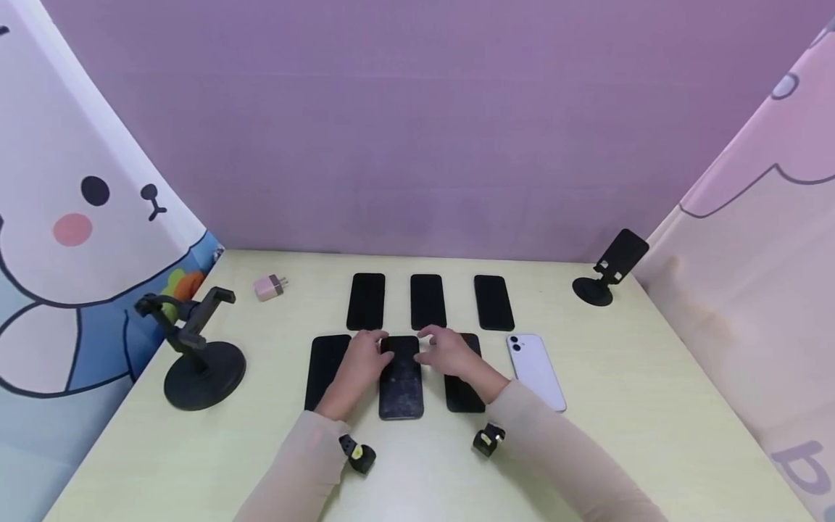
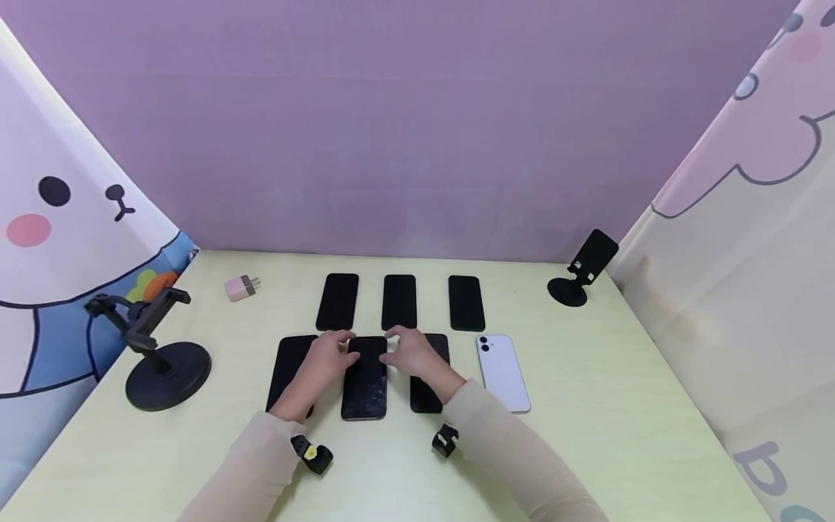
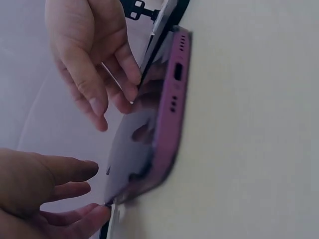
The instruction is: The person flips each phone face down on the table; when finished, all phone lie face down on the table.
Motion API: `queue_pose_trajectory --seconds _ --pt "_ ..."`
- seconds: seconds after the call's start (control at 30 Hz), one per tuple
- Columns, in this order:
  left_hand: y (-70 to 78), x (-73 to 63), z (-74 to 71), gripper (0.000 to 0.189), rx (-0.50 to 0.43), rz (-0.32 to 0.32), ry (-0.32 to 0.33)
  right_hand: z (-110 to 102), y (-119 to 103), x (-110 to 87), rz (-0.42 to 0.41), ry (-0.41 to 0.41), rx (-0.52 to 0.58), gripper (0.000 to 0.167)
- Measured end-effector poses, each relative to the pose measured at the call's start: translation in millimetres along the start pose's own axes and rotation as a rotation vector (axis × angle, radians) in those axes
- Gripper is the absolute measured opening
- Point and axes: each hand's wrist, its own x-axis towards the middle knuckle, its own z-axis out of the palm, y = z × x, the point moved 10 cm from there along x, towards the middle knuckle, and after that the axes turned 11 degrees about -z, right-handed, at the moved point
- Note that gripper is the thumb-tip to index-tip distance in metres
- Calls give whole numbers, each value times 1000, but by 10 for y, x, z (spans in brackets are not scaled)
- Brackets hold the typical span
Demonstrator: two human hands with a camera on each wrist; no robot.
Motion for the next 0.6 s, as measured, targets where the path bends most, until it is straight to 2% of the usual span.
queue_pose_trajectory --seconds 0.2,0.4,0.6 --pt "-97 -12 38 31 -13 -35 -13 140 -39 43 28 -31 33 41" --pt "-107 6 33 30 -16 -7 -5 180 -38 58 63 -16 63 40" --pt "-108 44 29 28 -10 -10 -23 172 -77 77 34 20 54 42"
